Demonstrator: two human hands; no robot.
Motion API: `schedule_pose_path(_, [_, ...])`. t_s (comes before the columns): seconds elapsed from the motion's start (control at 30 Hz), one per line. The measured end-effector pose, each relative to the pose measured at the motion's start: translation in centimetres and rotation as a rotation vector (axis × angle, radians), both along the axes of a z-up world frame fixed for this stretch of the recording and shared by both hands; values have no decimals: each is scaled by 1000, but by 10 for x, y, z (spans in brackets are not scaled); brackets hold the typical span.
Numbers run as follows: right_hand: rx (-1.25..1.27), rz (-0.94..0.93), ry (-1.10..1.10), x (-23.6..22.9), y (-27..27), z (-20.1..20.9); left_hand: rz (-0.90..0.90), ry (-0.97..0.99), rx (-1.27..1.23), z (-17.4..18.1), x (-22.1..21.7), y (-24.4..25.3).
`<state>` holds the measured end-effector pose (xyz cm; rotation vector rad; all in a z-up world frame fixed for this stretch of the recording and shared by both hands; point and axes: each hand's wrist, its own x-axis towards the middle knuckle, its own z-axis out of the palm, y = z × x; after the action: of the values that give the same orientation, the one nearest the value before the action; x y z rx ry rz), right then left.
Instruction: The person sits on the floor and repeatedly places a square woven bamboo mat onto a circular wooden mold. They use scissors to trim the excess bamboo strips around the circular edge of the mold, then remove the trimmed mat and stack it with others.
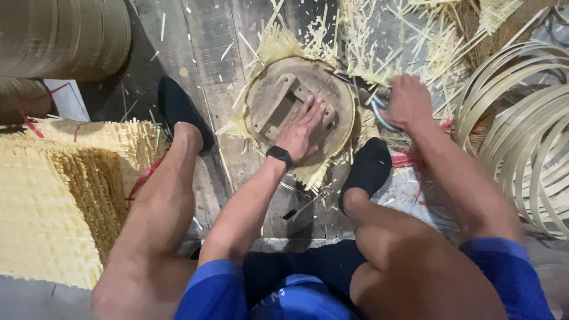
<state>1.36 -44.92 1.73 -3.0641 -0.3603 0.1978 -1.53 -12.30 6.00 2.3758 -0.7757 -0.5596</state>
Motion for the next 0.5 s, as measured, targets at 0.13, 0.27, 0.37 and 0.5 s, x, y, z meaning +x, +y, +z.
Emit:
schedule_pose_path(0.13, [12,-35,54,31,32,-23,-10,-16,16,-14,-4,3])
schedule_pose_path(0.27, [77,-143,437,20,10,-3,-87,-450,526,-22,-12,8])
schedule_pose_path(0.37, [122,-69,210,-13,-10,11,326,-78,445,-24,-20,-8])
schedule_pose_path(0.5, [64,15,-113,-2,8,3,689,226,310,-22,-9,-57])
